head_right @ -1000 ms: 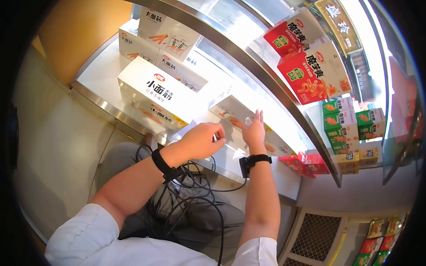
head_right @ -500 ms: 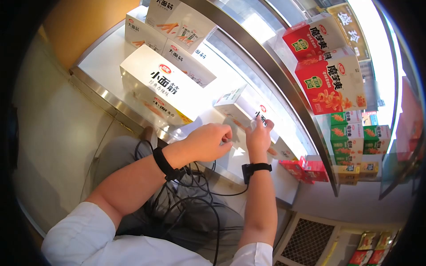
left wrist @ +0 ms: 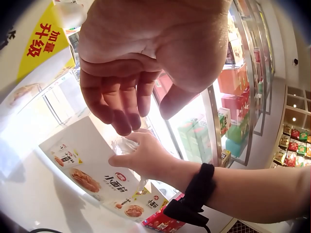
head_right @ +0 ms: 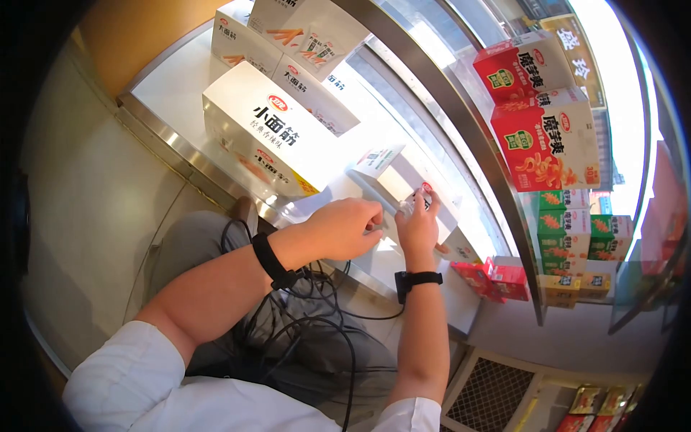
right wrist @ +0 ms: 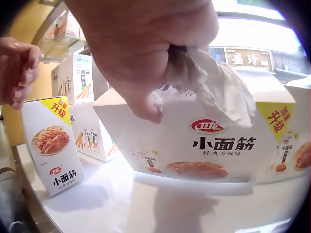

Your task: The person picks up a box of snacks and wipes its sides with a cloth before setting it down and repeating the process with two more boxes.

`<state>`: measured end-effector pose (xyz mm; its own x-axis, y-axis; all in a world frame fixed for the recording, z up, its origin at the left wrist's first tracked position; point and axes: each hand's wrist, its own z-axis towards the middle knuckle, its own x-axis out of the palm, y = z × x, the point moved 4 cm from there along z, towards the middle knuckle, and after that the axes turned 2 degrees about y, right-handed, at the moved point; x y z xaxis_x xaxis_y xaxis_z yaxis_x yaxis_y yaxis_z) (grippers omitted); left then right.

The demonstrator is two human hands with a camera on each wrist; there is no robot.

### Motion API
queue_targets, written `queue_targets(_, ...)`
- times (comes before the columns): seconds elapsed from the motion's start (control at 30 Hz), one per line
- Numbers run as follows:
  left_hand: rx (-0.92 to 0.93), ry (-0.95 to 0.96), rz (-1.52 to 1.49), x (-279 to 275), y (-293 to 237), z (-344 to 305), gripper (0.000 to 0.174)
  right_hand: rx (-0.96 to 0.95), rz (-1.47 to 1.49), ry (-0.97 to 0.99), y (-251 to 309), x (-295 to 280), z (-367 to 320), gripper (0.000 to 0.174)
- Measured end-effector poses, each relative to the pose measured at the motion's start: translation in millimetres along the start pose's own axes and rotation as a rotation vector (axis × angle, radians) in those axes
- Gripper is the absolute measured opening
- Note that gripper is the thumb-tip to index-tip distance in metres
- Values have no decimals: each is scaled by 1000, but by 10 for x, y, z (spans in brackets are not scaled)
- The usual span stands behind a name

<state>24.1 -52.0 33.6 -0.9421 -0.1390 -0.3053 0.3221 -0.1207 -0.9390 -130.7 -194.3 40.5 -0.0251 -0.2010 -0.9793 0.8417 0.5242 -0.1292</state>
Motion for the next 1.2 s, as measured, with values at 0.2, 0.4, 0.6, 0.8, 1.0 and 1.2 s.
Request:
queue_targets(0.2, 6, -12, -1, -8, 3, -9, 22, -53, 79, -30, -74, 74, 8, 70)
queue_targets(0.4, -42, 32, -39, -39, -3, -11, 21, -62, 118, -10, 16, 157, -103, 68)
queue_targets(0.6, -2, 11, -31, -24, -21, -25, 20, -94, 59, -69, -27, 77, -127, 76)
queue_targets(0.8, 24, -16, 2, -10, 1, -24, 19, -37, 27, -13, 53, 15, -179, 87)
queue_targets(1.0, 13, 1, -6, -32, -25, -15, 19, -47, 124, 6, 12, 110, -248, 101)
queue_targets(1.2, -15, -79, -31, 15, 44, -34, 33, -87, 199, -57, 46, 84, -490, 101)
